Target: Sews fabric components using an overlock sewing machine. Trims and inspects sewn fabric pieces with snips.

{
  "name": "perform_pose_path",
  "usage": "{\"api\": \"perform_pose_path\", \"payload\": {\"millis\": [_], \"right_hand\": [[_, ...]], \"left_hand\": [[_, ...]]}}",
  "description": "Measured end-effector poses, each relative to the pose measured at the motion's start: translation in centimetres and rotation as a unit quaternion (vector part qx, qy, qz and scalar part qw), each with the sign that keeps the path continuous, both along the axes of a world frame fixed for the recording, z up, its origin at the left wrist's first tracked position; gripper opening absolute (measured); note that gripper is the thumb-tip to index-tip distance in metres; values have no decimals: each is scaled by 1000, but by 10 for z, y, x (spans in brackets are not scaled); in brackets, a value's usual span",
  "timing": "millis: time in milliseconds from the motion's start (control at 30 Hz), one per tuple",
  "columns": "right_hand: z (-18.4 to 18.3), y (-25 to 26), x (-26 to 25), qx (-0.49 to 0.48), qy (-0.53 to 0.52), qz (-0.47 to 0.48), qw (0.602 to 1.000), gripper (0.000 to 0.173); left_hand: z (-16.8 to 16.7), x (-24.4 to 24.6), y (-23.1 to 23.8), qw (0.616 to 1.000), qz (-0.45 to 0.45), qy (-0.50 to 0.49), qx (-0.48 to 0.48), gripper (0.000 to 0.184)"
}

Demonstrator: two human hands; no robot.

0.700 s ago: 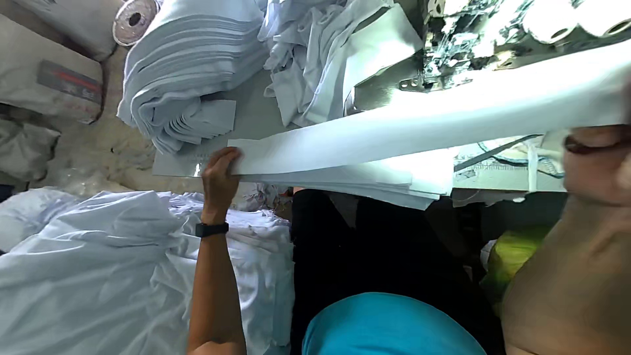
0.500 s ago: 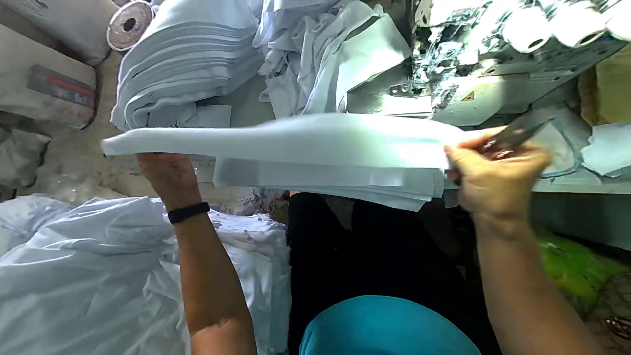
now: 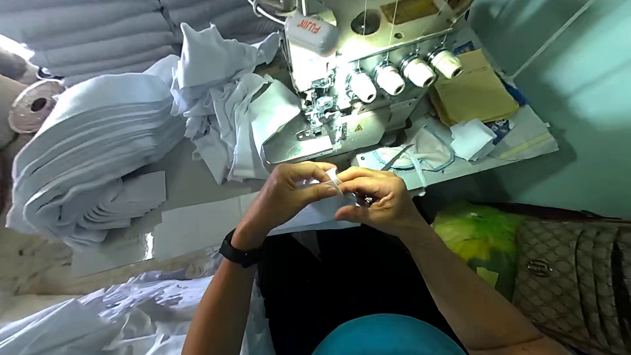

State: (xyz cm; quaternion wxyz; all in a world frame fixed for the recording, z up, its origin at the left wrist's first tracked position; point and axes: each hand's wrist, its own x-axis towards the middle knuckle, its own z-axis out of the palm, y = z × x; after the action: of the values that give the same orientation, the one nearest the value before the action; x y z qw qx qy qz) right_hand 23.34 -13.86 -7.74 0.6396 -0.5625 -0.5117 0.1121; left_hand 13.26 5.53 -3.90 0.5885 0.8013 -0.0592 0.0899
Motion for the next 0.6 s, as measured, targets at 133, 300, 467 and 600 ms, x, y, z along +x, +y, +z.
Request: {"api": "perform_pose_path", "payload": {"millis": [133, 300, 467, 600], "right_hand": [[-3, -4, -2, -2, 3, -38, 999, 13], [-8, -10, -1, 4, 29, -68, 997, 9], [-6, -5, -4, -5, 116, -60, 991, 5], [-6, 8, -13, -8, 133, -105, 985, 6]], "left_hand": [[10, -1, -3, 997, 64, 10, -30, 3], [11, -6, -4, 988, 138, -34, -55, 8], [1, -3, -8, 977, 178, -66, -97, 13], [-2, 3, -6, 976, 186, -93, -70, 18]]}}
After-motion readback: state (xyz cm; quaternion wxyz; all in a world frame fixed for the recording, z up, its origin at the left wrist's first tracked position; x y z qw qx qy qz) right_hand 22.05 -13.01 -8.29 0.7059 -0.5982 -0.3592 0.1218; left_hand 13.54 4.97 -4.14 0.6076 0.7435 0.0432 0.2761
